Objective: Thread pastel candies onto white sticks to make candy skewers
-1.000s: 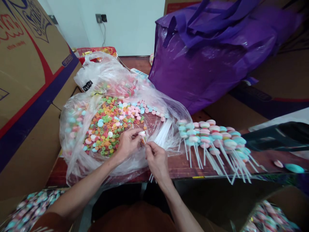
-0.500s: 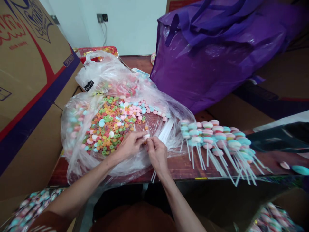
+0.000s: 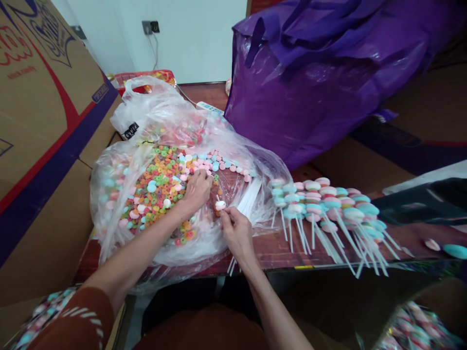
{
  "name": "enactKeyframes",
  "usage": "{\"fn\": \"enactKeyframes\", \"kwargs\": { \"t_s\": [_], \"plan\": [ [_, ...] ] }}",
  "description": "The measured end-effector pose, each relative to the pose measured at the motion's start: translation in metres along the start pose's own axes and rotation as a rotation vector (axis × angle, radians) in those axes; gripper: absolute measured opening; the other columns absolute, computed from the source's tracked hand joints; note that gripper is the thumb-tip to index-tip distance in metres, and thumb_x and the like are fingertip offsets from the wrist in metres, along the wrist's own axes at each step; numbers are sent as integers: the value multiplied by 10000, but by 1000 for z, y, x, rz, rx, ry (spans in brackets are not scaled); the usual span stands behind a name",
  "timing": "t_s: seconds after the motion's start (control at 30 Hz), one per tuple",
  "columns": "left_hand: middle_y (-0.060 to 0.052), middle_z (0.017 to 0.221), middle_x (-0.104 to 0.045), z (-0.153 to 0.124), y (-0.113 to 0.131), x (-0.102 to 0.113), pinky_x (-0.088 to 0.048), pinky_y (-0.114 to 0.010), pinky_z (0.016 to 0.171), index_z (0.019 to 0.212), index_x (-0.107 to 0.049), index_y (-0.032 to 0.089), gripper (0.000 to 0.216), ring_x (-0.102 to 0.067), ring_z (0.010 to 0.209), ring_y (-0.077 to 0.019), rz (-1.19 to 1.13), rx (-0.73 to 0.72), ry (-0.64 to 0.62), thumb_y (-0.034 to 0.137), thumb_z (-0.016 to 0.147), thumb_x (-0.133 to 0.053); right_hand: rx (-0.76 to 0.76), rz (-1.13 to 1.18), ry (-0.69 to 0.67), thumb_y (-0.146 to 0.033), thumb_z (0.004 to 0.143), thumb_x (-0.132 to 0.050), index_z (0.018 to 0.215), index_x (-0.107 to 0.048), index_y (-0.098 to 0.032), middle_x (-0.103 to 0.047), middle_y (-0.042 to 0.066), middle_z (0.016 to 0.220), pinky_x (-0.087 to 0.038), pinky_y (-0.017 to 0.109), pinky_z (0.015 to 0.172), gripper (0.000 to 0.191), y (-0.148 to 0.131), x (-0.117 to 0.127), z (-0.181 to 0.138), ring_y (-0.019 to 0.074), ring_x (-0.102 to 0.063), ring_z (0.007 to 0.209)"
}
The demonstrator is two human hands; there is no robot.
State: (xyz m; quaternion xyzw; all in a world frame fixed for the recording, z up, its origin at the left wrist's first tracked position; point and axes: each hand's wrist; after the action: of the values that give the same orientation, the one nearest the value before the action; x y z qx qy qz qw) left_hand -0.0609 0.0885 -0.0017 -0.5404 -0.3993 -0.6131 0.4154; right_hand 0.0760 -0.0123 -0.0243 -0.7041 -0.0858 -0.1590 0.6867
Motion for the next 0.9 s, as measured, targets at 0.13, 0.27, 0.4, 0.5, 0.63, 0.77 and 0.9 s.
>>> {"fn": "enactKeyframes", "kwargs": {
  "t_s": [0.13,0.27,0.4,0.5,0.63,0.77,0.9],
  "plan": [
    [-152,1066,-622,-6,2,-1,-453,-368,918,1061,-629,124,269,-528,1096,-271,2,-124,-11,99,954,-383,-10,72,-12,-398,892,-504,885,-669,-181,-591,-17,604,-354,230,503,273,6,-3,2,139,-509,534],
    [-142,1051,-647,-3,0,-4,-475,-343,839,1091,-634,136,296,-577,1031,-256,-131,-80,4,82,936,-388,-10,119,9,-384,888,-517,1020,-716,-166,-608,-19,600,-376,234,489,324,9,-1,1,138,-514,505],
    [-78,920,-688,0,-4,-5,-482,-309,795,1035,-693,148,235,-620,855,-196,-586,52,82,139,901,-499,10,131,28,-378,888,-533,1015,-736,-158,-586,-22,573,-386,235,490,325,8,3,0,135,-504,500],
    [-27,738,-676,-3,-7,-2,-491,-281,729,917,-723,126,159,-621,720,-154,-1203,152,2,225,836,-629,2,134,39,-388,893,-537,1035,-734,-154,-569,-24,586,-390,237,506,337,6,6,1,133,-497,520],
    [-34,769,-706,-11,-10,3,-510,-279,743,905,-746,112,288,-633,699,-120,-1791,275,-130,280,681,-809,20,135,26,-405,900,-536,1056,-731,-148,-586,-12,633,-407,245,545,358,3,8,1,136,-507,560],
    [-41,796,-729,-18,-12,5,-521,-275,779,889,-765,114,313,-657,720,-114,-1901,340,-152,246,623,-866,70,76,26,-406,903,-531,1027,-747,-139,-619,5,659,-424,257,588,364,-3,11,-1,140,-523,577],
    [-44,820,-739,-20,-13,0,-513,-269,780,945,-774,123,329,-661,738,-114,-1880,347,-137,238,650,-861,157,-45,47,-367,919,-500,1000,-757,-138,-632,11,658,-416,252,602,354,-11,14,-3,135,-524,565]
  ]
}}
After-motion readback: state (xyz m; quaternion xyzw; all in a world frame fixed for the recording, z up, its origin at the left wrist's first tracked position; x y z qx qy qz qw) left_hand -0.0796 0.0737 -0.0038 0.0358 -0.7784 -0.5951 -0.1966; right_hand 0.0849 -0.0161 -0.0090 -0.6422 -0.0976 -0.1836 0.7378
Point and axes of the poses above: each hand's wrist, its own z-axis towards the middle knuckle, its own x-axis out of the back of the hand, y = z × x
